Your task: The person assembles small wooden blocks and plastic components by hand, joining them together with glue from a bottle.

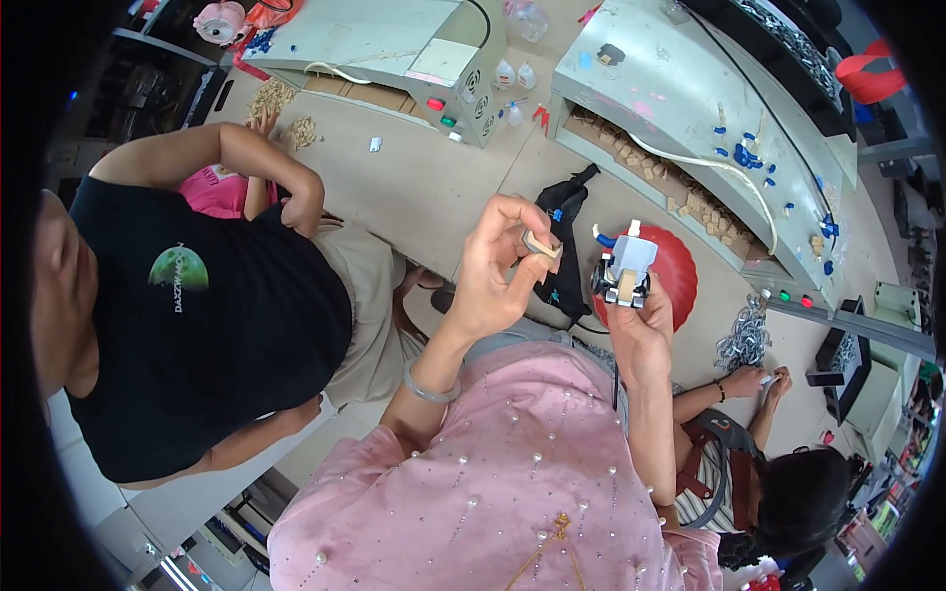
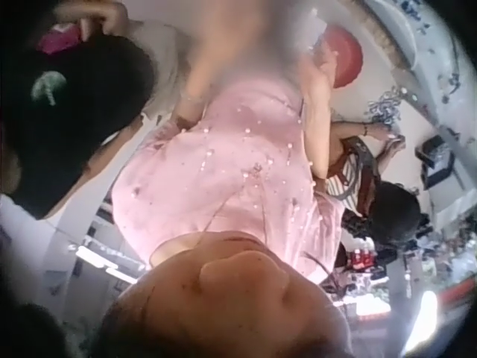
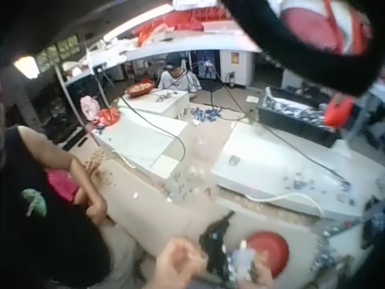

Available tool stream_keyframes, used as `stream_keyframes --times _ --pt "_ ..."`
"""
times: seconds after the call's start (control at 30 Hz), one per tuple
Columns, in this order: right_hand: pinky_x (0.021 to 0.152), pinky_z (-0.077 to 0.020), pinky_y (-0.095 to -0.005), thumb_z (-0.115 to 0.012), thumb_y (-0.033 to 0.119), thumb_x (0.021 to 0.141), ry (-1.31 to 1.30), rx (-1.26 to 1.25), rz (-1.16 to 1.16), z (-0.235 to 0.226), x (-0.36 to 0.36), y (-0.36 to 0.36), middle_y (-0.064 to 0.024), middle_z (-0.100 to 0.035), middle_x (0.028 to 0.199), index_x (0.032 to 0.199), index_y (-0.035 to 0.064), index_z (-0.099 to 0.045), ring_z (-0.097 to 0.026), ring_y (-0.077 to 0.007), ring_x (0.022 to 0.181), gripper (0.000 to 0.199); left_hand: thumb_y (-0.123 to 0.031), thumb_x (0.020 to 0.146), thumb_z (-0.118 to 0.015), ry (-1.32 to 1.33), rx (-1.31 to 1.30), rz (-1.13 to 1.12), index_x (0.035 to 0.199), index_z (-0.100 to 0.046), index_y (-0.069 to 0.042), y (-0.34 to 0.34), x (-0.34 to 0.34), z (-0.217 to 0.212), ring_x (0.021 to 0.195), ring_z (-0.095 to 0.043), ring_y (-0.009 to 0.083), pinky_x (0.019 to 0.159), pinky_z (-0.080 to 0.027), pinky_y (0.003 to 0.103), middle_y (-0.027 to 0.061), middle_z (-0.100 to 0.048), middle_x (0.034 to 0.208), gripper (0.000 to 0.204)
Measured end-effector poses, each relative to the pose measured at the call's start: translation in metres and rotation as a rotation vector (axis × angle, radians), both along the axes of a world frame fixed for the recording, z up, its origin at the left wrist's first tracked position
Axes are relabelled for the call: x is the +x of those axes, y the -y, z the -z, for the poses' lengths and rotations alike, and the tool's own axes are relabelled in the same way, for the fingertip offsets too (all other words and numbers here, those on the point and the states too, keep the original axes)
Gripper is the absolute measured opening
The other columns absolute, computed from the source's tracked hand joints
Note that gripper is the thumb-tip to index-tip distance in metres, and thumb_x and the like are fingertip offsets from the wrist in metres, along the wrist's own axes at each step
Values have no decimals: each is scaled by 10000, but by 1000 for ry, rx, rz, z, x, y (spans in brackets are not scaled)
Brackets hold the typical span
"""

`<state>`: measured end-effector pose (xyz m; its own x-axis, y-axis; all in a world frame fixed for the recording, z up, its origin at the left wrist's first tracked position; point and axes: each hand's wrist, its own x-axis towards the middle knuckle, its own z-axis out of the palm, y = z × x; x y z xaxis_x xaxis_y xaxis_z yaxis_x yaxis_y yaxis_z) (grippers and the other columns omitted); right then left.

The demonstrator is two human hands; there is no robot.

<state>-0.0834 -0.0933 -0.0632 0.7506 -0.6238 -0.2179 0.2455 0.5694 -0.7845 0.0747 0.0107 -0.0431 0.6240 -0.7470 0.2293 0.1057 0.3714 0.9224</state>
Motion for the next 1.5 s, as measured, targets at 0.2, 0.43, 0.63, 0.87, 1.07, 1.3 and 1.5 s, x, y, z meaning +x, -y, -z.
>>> stream_keyframes --times 0.2,0.43,0.63,0.87,1.07,1.3,1.5 --pt "959 -380 -331 -713 108 769 21 12 -16 0 -2 -2 -77 -581 1153 1272 -14 -450 -546 -167 1044 581 -10 847 -608 38 -32 21 1002 -413 -20 1 -1 0 702 -556 164 585 -441 247 81 -440 895 249" --pt "914 -387 -272 -706 43 778 -98 -148 3 -11 0 -2 -39 -579 1081 1188 -26 -504 -527 -131 1028 463 74 837 -527 16 5 67 953 -454 -17 4 -2 -7 786 -551 136 665 -468 249 74 -442 952 164" --pt "912 -392 -278 -705 -11 745 -202 -389 86 -11 0 -1 -63 -565 1065 1128 -46 -530 -519 -155 1018 423 58 856 -504 11 65 70 950 -471 -18 6 -2 -5 782 -552 126 642 -461 238 72 -458 972 126" --pt "911 -397 -287 -725 14 725 -246 -590 112 -11 -2 2 -87 -554 1085 1094 -40 -546 -519 -167 1014 414 79 841 -464 34 82 92 957 -479 -15 10 -1 -1 782 -549 121 627 -453 233 70 -467 976 150" --pt "907 -402 -292 -732 42 736 -221 -573 124 -8 -3 3 -88 -554 1087 1094 -44 -547 -522 -166 1009 412 90 820 -447 33 91 98 946 -486 -12 12 -1 0 777 -545 120 619 -451 231 68 -469 971 167" --pt "882 -411 -274 -720 47 763 -136 -333 44 -13 -4 3 -53 -582 1033 1128 -42 -532 -532 -143 987 421 95 813 -452 42 130 88 924 -499 -8 11 -3 -1 766 -547 124 607 -454 228 71 -476 965 158" --pt "909 -405 -278 -678 100 816 -59 -126 -31 -14 -5 2 -48 -595 1071 1193 -30 -503 -550 -131 998 435 104 802 -447 37 142 71 914 -505 -5 10 -2 -1 759 -546 118 605 -454 223 67 -479 959 167"
